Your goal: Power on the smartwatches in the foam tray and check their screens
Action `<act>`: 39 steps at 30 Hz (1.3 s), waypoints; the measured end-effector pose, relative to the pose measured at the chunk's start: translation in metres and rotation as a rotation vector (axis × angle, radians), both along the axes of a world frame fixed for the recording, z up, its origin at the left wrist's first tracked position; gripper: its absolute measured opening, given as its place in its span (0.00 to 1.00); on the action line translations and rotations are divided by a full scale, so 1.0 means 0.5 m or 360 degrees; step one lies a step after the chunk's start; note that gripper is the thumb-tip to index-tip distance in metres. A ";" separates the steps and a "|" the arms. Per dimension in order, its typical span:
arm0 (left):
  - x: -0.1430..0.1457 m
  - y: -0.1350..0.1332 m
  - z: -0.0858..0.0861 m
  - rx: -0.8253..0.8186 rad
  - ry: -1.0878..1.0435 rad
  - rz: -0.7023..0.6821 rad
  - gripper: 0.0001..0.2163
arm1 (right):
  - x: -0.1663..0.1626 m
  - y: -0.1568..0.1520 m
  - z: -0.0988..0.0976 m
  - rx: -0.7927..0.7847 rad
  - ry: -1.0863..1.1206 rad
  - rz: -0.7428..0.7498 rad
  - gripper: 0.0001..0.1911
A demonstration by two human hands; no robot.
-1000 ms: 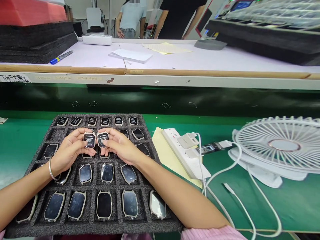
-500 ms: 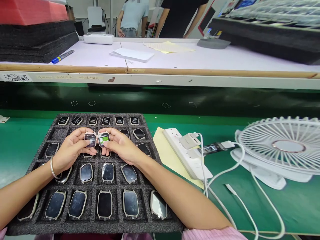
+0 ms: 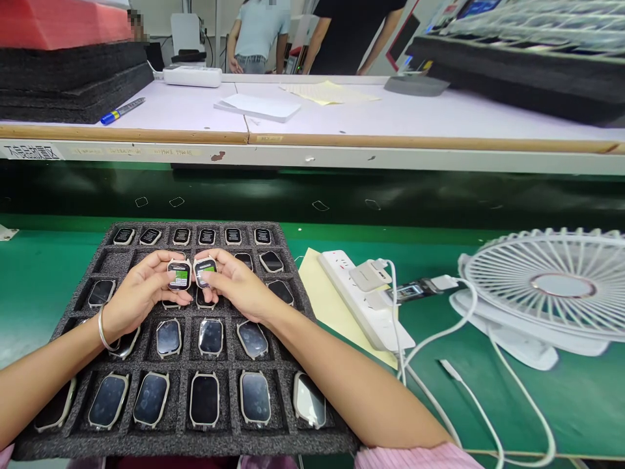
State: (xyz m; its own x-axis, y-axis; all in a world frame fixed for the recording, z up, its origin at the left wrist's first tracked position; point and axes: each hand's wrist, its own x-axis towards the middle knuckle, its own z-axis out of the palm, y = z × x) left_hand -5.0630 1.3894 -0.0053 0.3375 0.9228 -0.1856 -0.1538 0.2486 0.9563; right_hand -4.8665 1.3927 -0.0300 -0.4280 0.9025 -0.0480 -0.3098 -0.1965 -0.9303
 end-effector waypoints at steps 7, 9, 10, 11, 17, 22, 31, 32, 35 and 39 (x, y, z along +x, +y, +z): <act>-0.004 0.000 0.003 -0.0030 -0.0032 -0.0038 0.15 | 0.002 0.000 0.000 -0.0074 0.0027 -0.0011 0.20; -0.004 -0.001 0.005 -0.0031 -0.0039 -0.0046 0.15 | 0.003 -0.001 -0.001 -0.0031 -0.0004 0.0010 0.21; -0.004 -0.002 0.006 -0.0034 -0.0039 -0.0049 0.16 | 0.003 -0.002 -0.002 -0.0011 -0.0015 0.0017 0.21; -0.004 -0.003 0.007 -0.0037 -0.0037 -0.0051 0.16 | 0.003 -0.002 -0.002 0.0006 -0.0024 0.0021 0.21; -0.002 -0.003 0.009 -0.0033 -0.0020 -0.0050 0.15 | 0.002 -0.003 -0.002 0.0061 -0.0063 0.0009 0.18; -0.002 -0.003 0.007 -0.0022 -0.0008 -0.0043 0.15 | 0.003 -0.003 -0.001 0.0073 -0.0066 0.0022 0.18; -0.005 -0.002 0.004 0.0003 -0.0026 -0.0016 0.14 | 0.006 -0.003 0.002 0.0027 0.0025 0.0084 0.18; -0.006 -0.001 0.003 0.0008 -0.0029 -0.0018 0.15 | 0.006 -0.003 0.002 0.0014 0.0044 0.0092 0.18; -0.004 0.000 0.001 0.0033 -0.0002 -0.0010 0.16 | 0.005 -0.003 0.001 0.0001 0.0062 0.0092 0.18; -0.002 0.001 -0.001 0.0040 0.0021 0.0011 0.16 | 0.004 -0.002 -0.003 0.0044 0.0027 0.0068 0.18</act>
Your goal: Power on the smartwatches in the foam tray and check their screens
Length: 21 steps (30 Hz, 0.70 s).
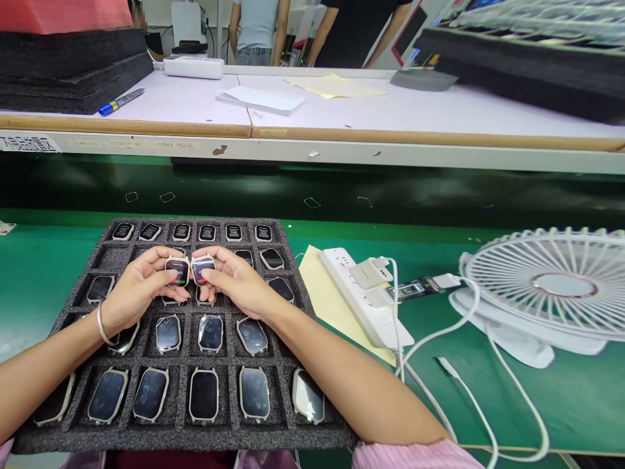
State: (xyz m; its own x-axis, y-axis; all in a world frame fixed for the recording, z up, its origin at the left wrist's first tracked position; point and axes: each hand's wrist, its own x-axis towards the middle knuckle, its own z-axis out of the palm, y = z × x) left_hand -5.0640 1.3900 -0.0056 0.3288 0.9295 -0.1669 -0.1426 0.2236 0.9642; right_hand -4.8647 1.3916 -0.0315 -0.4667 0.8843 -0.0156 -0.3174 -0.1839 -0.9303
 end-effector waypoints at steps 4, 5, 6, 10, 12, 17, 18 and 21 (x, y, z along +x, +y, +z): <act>0.000 -0.001 0.001 0.0016 -0.0023 -0.0005 0.17 | -0.001 0.001 0.002 0.0000 0.0029 0.0005 0.19; 0.000 -0.001 0.001 0.0020 -0.0023 -0.0011 0.17 | -0.001 0.001 0.003 0.0000 0.0036 0.0004 0.19; 0.000 -0.001 -0.001 0.0022 -0.0024 -0.0019 0.17 | -0.002 0.001 0.004 0.0001 0.0037 0.0003 0.19; -0.001 0.004 -0.006 0.0055 -0.0028 -0.0039 0.19 | -0.003 0.002 0.002 -0.0017 0.0029 -0.0037 0.20; 0.000 0.005 0.003 0.0120 -0.0041 -0.0027 0.22 | -0.002 0.004 0.001 -0.0019 0.0040 -0.0073 0.21; -0.006 -0.045 0.091 0.0205 -0.0345 -0.0503 0.24 | 0.007 0.002 0.034 0.0012 0.0065 -0.0081 0.29; -0.010 -0.064 0.113 0.0153 -0.0459 -0.0719 0.25 | 0.009 -0.005 0.048 0.0050 0.0055 -0.0071 0.30; -0.028 -0.120 0.166 0.0006 -0.0648 -0.1266 0.25 | 0.016 -0.044 0.103 0.0206 0.0028 0.0071 0.28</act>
